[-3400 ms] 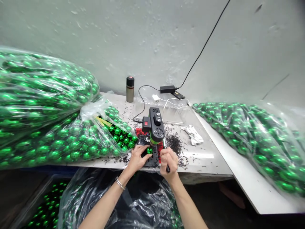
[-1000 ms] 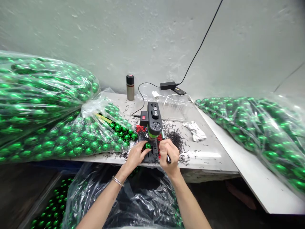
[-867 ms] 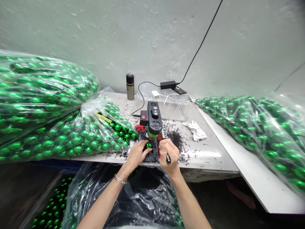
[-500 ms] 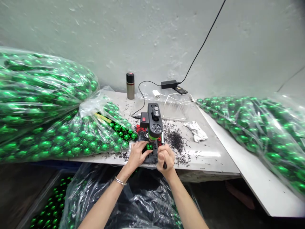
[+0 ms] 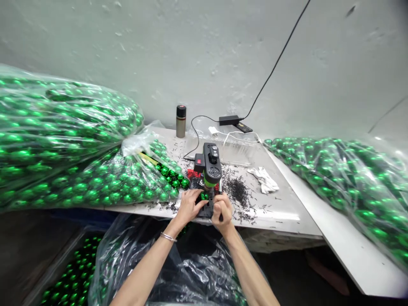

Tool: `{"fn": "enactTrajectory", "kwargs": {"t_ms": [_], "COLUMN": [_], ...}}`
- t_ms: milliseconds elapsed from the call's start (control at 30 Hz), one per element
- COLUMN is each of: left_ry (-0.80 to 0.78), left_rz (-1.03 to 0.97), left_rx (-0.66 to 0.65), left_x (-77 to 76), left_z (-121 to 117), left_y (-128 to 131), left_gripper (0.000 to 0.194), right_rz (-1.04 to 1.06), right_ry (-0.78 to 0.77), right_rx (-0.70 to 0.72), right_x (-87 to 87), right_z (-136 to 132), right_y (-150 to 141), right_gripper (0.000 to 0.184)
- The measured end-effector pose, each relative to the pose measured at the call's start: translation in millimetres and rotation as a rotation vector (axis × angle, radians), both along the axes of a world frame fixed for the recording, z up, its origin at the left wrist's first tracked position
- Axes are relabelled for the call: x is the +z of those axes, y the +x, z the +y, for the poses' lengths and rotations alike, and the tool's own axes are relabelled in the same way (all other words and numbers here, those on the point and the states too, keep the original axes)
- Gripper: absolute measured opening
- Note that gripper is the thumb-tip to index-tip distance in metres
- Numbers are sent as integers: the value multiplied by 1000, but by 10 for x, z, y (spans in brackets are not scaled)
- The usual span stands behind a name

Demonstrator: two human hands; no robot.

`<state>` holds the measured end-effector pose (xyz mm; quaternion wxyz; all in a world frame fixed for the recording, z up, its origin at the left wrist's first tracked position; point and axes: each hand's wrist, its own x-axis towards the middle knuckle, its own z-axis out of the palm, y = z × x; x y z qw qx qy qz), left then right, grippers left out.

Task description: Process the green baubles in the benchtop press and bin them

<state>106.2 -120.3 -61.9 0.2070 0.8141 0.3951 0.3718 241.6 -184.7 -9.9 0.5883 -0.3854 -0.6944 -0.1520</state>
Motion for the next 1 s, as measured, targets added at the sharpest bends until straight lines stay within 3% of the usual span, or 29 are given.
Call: {"fn": "enactTrajectory", "kwargs": {"t_ms": [133, 233, 333, 400, 500, 600, 700, 767, 833, 900, 1000], "left_ry": [15, 35, 63, 96, 167, 139, 56, 0, -72, -201, -561], "left_rz": [-27, -37, -22, -11, 39, 244, 499, 545, 453, 228, -228], "left_rx": [-22, -76, -121, -101, 62, 247, 216, 204, 231, 248, 161], "left_x": [20, 5, -3, 37, 183, 355, 472, 514, 537, 543, 506], "left_z": [-68, -299, -548, -576, -312, 126, 415, 466, 440, 374, 255], "left_y": [-31, -198, -439, -557, -570, -420, -265, -230, -258, -318, -374], "left_gripper": [30, 31, 50, 56, 29, 24, 25, 25, 28, 33, 40], "right_rz": [121, 225, 253, 263, 277, 275, 250, 219, 193, 181, 197], "right_ry": [-109, -193, -223, -219, -188, -168, -167, -156, -145, -147, -164], "right_rx": [22, 25, 34, 38, 38, 32, 33, 38, 36, 27, 13], "right_x": [369, 586, 614, 566, 502, 491, 501, 502, 502, 507, 543], "right_z": [-68, -113, -133, -132, -119, -107, -104, -104, -104, -104, -100], "right_y": [-25, -63, -99, -118, -137, -141, -127, -112, -99, -93, -99], "right_gripper": [25, 28, 29, 29, 30, 30, 29, 29, 28, 28, 29]}}
